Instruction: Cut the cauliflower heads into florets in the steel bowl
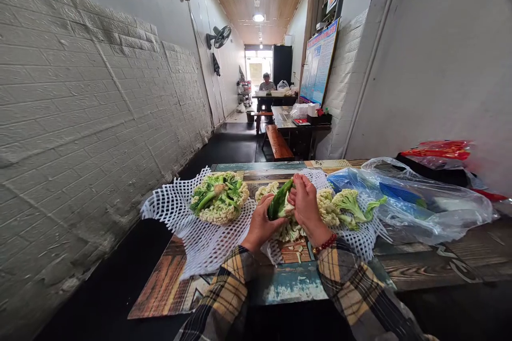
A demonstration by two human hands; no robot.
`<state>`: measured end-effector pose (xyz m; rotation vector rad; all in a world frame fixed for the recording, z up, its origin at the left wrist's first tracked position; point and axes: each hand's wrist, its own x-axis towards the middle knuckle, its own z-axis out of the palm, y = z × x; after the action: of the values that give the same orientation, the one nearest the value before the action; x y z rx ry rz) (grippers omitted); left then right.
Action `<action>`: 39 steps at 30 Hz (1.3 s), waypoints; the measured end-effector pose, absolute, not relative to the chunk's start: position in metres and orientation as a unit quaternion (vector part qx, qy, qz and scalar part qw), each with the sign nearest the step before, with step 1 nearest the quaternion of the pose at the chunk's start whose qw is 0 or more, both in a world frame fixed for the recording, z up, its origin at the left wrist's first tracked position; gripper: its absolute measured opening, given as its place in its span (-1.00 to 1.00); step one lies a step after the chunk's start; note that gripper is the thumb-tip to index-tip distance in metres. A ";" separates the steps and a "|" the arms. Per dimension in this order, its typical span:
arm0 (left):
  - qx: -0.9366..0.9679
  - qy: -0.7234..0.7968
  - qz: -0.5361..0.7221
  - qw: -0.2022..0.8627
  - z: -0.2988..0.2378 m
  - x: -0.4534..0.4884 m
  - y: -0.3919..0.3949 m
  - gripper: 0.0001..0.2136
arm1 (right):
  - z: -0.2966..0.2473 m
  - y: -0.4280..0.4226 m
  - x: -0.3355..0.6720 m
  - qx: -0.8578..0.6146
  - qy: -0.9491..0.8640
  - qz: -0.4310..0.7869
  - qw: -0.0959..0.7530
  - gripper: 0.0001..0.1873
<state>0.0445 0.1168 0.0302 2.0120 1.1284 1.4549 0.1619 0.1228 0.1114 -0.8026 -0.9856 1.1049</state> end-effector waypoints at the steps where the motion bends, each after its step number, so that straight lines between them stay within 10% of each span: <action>1: 0.718 0.407 0.524 0.208 0.030 0.043 0.116 -0.54 | 0.114 0.124 0.161 -0.340 -0.398 0.510 0.682 -0.63; 10: 0.695 0.421 0.546 0.206 0.017 0.040 0.117 -0.51 | 0.105 0.096 0.236 -0.393 -0.368 0.426 0.727 -0.66; 18: 0.691 0.404 0.571 0.184 0.009 0.043 0.109 -0.53 | 0.046 0.053 0.275 -0.460 -0.863 0.021 0.208 -0.76; 22: 0.688 0.402 0.575 0.185 0.007 0.041 0.109 -0.53 | 0.043 0.060 0.293 -0.449 -0.889 -0.052 0.078 -0.83; 32: 0.726 0.394 0.545 0.145 0.003 0.044 0.099 -0.45 | 0.140 0.085 0.254 -0.470 -0.841 0.029 0.265 -0.77; 39: 0.751 0.368 0.535 0.123 0.003 0.043 0.092 -0.39 | 0.120 0.127 0.182 -0.427 -0.890 0.039 0.153 -0.79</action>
<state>0.0429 0.0918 0.0030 2.1908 1.0721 1.5598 0.1818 0.1272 0.1195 -1.2245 -2.5542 0.1122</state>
